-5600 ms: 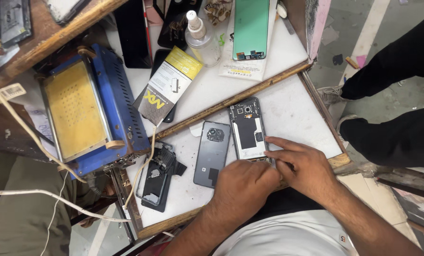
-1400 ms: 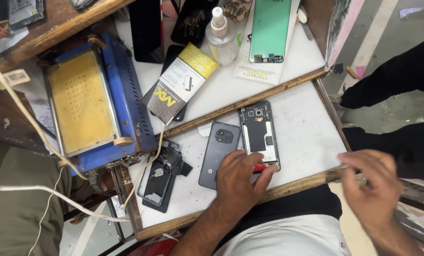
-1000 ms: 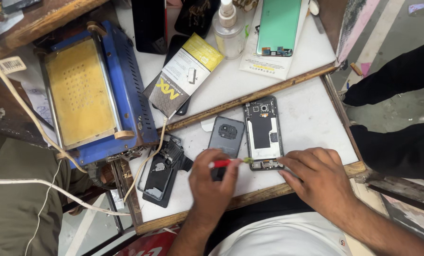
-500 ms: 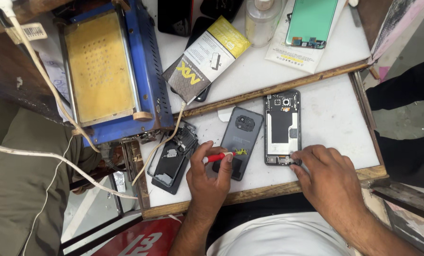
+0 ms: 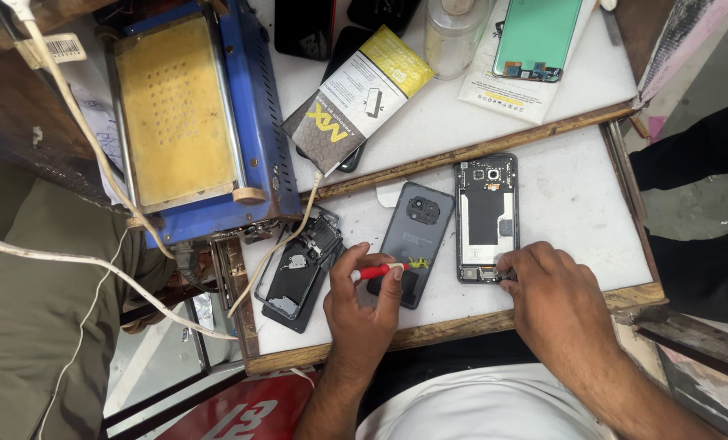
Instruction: The person handles a disassembled smartphone, removes a battery, and uses a red-handled screwdriver to adjust internal components. They also handle a replacement screen and other phone parts on the workbench.
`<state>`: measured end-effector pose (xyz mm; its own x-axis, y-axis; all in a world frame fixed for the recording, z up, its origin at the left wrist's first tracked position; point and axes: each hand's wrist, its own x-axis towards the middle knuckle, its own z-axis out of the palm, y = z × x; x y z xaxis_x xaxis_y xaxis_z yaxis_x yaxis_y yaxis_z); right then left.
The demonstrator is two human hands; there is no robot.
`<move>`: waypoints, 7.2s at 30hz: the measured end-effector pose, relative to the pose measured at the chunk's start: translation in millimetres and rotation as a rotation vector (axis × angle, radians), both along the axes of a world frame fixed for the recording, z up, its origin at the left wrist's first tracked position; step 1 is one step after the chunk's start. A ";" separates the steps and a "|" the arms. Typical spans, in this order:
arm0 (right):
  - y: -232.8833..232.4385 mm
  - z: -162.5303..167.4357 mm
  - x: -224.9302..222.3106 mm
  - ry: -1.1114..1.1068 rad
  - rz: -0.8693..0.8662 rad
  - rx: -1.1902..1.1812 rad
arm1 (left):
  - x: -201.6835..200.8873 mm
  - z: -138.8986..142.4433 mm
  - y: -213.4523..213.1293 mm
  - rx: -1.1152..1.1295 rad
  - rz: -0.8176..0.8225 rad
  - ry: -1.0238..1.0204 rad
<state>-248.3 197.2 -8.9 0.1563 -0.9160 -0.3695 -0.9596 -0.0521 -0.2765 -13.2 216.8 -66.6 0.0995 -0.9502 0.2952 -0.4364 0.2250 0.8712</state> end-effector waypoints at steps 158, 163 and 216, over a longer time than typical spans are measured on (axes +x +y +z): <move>-14.6 -24.5 -0.5 -1.863 -0.564 0.133 | -73.0 61.1 -14.3 -0.104 -0.536 -0.294; -12.4 -29.5 -0.5 -1.873 -0.510 0.184 | -75.2 64.1 -17.5 -0.052 -0.542 -0.335; -1.0 5.0 -23.6 -2.502 -0.355 0.543 | 22.3 16.8 22.8 0.038 -0.008 -0.682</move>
